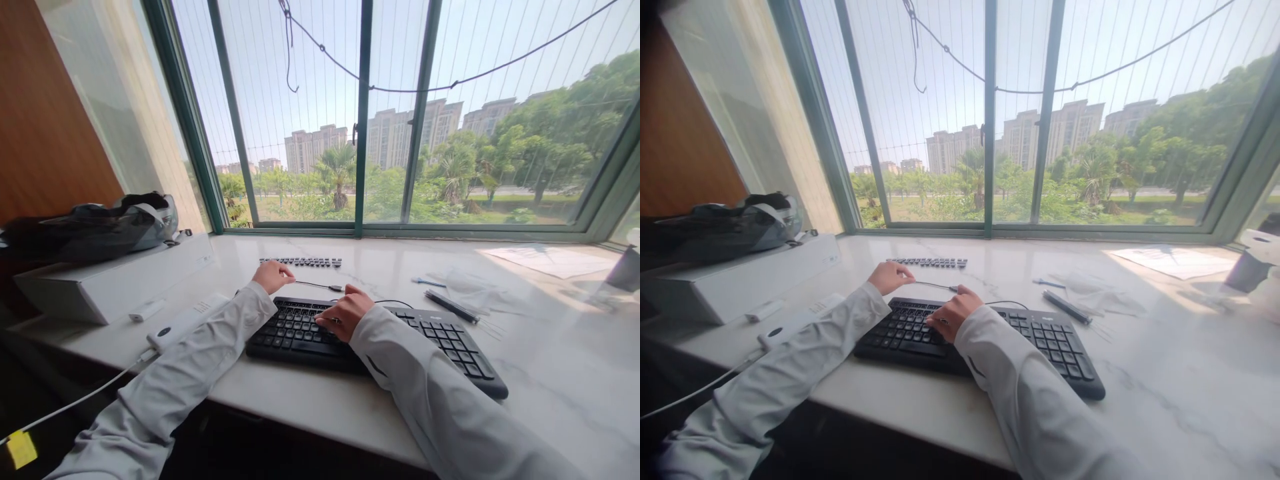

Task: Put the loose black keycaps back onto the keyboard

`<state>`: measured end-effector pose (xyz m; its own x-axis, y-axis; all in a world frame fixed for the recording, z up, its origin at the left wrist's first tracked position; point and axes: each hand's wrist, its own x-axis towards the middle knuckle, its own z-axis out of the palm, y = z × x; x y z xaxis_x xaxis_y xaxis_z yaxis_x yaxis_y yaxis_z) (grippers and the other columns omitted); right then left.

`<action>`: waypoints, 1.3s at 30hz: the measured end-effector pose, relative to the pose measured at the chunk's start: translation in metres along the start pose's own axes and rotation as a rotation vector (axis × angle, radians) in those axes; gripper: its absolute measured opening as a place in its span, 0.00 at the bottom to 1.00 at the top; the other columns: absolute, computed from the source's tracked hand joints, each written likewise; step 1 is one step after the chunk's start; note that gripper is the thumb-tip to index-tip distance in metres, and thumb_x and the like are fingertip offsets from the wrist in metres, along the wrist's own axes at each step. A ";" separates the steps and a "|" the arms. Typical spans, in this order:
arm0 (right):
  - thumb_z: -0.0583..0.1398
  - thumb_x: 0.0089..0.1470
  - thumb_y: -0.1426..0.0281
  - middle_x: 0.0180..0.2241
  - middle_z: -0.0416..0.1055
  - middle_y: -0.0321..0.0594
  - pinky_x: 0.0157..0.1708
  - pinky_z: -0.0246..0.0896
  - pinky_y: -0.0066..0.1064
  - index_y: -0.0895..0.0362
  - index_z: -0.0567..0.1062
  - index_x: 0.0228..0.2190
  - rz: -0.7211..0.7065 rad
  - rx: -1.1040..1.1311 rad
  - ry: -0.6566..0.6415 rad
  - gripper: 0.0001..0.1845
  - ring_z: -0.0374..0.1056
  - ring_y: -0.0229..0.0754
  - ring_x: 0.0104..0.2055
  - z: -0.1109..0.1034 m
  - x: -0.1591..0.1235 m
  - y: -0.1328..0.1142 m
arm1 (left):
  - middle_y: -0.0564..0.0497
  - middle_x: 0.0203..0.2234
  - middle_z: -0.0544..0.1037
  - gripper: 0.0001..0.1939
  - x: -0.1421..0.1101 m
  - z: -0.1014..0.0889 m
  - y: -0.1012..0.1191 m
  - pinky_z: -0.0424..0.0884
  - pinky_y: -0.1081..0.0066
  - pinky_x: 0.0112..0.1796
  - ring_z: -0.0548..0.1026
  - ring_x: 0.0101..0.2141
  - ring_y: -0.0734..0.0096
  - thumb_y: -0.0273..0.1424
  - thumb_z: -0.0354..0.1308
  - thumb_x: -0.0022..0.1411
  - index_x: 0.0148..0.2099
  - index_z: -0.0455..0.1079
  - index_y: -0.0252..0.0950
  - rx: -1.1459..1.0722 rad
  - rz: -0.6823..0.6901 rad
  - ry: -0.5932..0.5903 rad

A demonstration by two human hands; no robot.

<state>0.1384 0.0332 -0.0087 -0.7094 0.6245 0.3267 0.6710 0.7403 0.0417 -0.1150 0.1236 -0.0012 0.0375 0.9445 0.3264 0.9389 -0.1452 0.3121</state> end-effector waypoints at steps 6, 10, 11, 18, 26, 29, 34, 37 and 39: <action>0.49 0.63 0.58 0.27 0.79 0.38 0.43 0.50 0.34 0.48 0.80 0.34 -0.031 -0.078 0.022 0.21 0.70 0.38 0.27 -0.008 -0.001 -0.002 | 0.50 0.31 0.80 0.17 0.012 0.001 -0.024 0.67 0.73 0.33 0.76 0.33 0.66 0.47 0.60 0.53 0.38 0.80 0.42 0.260 -0.047 0.015; 0.46 0.65 0.60 0.26 0.78 0.41 0.43 0.49 0.35 0.53 0.78 0.32 0.006 -0.151 0.094 0.23 0.69 0.38 0.25 -0.011 -0.001 0.003 | 0.49 0.31 0.80 0.19 0.021 0.005 -0.030 0.67 0.71 0.34 0.76 0.34 0.62 0.48 0.56 0.56 0.41 0.79 0.43 0.344 0.001 0.018; 0.46 0.64 0.60 0.25 0.78 0.42 0.44 0.49 0.36 0.54 0.78 0.32 0.016 -0.159 0.100 0.23 0.69 0.39 0.25 -0.011 -0.001 0.004 | 0.49 0.31 0.80 0.19 0.025 0.007 -0.030 0.67 0.70 0.34 0.76 0.35 0.61 0.48 0.55 0.57 0.42 0.78 0.43 0.365 0.022 0.020; 0.47 0.63 0.60 0.26 0.78 0.42 0.47 0.48 0.36 0.54 0.78 0.30 0.031 -0.160 0.073 0.23 0.71 0.39 0.27 -0.006 -0.001 0.005 | 0.43 0.38 0.79 0.17 0.068 0.027 -0.023 0.67 0.62 0.41 0.76 0.39 0.55 0.39 0.50 0.61 0.37 0.78 0.38 0.525 0.202 -0.032; 0.48 0.62 0.62 0.24 0.77 0.41 0.48 0.49 0.36 0.54 0.79 0.29 0.035 -0.170 0.104 0.22 0.69 0.38 0.24 -0.004 0.000 0.007 | 0.36 0.36 0.78 0.14 0.094 0.048 -0.019 0.68 0.56 0.41 0.76 0.39 0.50 0.33 0.52 0.58 0.36 0.77 0.32 0.645 0.261 -0.090; 0.48 0.62 0.61 0.23 0.77 0.40 0.46 0.50 0.35 0.54 0.79 0.29 0.026 -0.175 0.113 0.22 0.68 0.38 0.23 -0.003 0.000 0.007 | 0.35 0.35 0.79 0.13 0.096 0.053 -0.015 0.69 0.57 0.40 0.77 0.38 0.50 0.33 0.52 0.58 0.36 0.77 0.32 0.655 0.257 -0.094; 0.48 0.62 0.61 0.22 0.77 0.40 0.46 0.50 0.35 0.54 0.79 0.27 0.020 -0.178 0.139 0.23 0.66 0.37 0.22 0.000 0.000 0.008 | 0.35 0.33 0.79 0.13 0.091 0.052 -0.008 0.70 0.57 0.39 0.77 0.37 0.51 0.29 0.51 0.59 0.33 0.77 0.32 0.654 0.261 -0.076; 0.48 0.62 0.62 0.23 0.77 0.40 0.47 0.49 0.35 0.53 0.79 0.27 0.046 -0.176 0.141 0.22 0.67 0.37 0.23 -0.001 -0.001 0.008 | 0.36 0.31 0.79 0.12 0.083 0.041 -0.003 0.69 0.59 0.37 0.77 0.35 0.51 0.28 0.52 0.58 0.32 0.77 0.32 0.645 0.270 -0.056; 0.48 0.62 0.62 0.24 0.77 0.40 0.48 0.48 0.36 0.54 0.79 0.27 0.062 -0.172 0.147 0.23 0.68 0.37 0.23 -0.002 0.000 0.007 | 0.37 0.30 0.79 0.13 0.076 0.029 0.002 0.69 0.60 0.36 0.77 0.34 0.51 0.28 0.52 0.59 0.32 0.77 0.32 0.635 0.276 -0.026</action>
<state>0.1441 0.0380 -0.0069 -0.6351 0.6155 0.4667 0.7481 0.6407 0.1731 -0.1005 0.2040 -0.0013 0.3049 0.9056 0.2949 0.9119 -0.1883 -0.3646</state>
